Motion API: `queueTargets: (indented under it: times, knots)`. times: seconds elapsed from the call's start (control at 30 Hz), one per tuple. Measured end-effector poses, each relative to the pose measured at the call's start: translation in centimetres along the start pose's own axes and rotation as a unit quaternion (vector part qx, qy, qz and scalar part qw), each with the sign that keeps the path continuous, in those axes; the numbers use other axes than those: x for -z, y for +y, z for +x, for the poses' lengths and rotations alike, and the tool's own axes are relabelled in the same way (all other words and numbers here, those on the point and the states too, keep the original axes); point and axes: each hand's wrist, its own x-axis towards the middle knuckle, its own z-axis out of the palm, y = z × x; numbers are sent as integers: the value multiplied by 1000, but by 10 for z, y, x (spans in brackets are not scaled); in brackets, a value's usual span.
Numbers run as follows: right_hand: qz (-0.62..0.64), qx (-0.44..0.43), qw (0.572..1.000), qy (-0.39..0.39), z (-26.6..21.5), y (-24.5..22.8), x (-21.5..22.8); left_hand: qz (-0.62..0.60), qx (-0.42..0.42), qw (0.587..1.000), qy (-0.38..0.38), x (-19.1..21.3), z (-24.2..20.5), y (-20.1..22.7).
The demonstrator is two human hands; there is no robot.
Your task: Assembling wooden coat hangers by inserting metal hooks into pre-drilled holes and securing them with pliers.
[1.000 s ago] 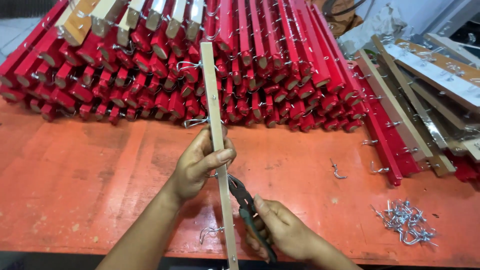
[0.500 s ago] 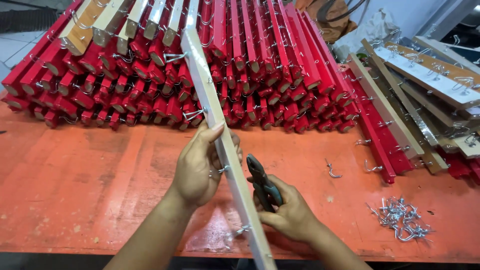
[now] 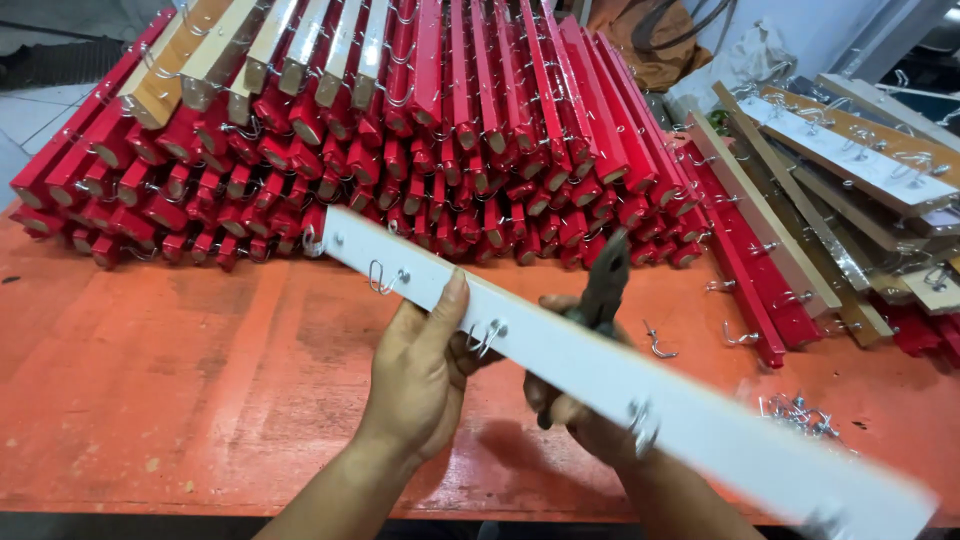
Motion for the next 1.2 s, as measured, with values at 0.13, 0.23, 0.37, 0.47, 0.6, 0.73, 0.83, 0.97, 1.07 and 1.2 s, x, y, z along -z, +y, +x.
queueTargets:
  times: [0.13,0.23,0.37,0.47,0.6,0.73,0.83,0.97,1.07,1.2]
  knots:
    - [29,-10,999,-27,14,-10,8,8,55,996,64,-17,-19,0]
    - [26,-9,999,32,25,-17,4,-39,93,991,91,-11,-22,-9]
    - [-25,-23,997,73,34,-22,0,-14,134,986,97,-13,-32,-8]
    - [-37,-26,994,101,42,-30,-8,1,164,982,91,-12,-43,-5]
    - [25,-4,994,108,50,-31,-12,70,227,971,-1,-1,-54,-2]
    - [-36,-64,989,132,48,-35,-24,171,266,942,-111,2,-68,35]
    - [-61,-149,978,132,40,-36,-32,167,154,959,-168,10,-69,61]
    - [-42,-201,971,124,33,-33,-44,176,-25,982,-68,2,-55,94]
    - [-43,-222,970,93,30,-32,-53,205,14,979,-10,-7,-46,105]
    - [-118,-280,949,84,32,-42,-80,200,49,979,-7,-10,-39,101]
